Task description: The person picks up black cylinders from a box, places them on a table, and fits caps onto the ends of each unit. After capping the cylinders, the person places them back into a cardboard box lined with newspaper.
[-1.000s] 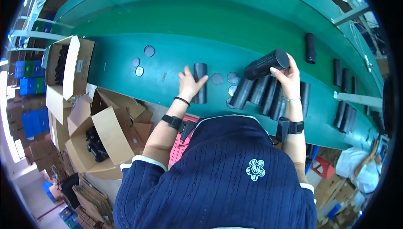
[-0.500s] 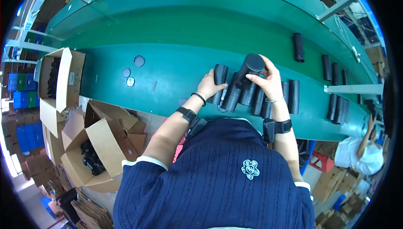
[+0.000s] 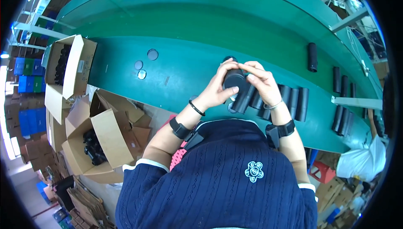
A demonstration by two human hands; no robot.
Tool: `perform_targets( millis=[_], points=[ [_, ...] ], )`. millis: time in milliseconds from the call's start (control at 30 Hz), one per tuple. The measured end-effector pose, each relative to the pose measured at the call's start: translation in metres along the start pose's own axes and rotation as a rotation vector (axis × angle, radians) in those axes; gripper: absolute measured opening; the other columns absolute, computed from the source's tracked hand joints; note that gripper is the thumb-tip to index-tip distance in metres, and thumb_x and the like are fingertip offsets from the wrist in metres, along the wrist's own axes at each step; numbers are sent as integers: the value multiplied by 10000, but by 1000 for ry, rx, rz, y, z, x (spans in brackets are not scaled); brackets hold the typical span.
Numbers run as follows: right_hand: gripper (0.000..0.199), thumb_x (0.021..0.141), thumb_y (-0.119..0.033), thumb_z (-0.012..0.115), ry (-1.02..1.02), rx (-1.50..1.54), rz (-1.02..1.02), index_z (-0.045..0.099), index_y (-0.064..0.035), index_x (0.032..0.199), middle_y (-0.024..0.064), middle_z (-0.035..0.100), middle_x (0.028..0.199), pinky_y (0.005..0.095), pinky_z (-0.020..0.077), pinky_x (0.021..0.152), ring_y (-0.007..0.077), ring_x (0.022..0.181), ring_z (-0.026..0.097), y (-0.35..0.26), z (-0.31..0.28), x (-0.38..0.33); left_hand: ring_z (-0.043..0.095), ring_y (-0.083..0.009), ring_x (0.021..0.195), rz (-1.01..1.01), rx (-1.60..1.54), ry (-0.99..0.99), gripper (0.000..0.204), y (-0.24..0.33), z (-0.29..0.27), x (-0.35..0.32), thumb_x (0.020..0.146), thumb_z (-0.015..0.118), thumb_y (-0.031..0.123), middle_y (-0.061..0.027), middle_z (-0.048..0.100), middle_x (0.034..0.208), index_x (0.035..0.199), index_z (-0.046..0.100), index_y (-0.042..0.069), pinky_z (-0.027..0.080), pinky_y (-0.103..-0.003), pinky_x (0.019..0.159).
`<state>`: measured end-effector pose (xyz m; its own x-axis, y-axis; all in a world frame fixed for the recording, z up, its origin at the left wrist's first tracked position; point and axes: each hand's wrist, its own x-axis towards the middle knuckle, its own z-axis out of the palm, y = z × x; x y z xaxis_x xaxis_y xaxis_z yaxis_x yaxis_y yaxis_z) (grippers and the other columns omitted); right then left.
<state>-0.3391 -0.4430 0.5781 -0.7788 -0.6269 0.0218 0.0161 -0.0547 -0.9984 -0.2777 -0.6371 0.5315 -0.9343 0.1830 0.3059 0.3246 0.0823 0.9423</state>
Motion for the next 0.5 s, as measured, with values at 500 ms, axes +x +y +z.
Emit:
perform_targets(
  millis=[500],
  points=[
    [651,682,-249,817,-81,-85,-136,592,-45,1258,97,526,1272,348,360,1006,215,1222,460,6,-26,22,466,-247,1219,-128,-363,-7,544,13,-4,29,776,683,232,-115,504,1244,1238,481,29,357,-379,1055]
  ],
)
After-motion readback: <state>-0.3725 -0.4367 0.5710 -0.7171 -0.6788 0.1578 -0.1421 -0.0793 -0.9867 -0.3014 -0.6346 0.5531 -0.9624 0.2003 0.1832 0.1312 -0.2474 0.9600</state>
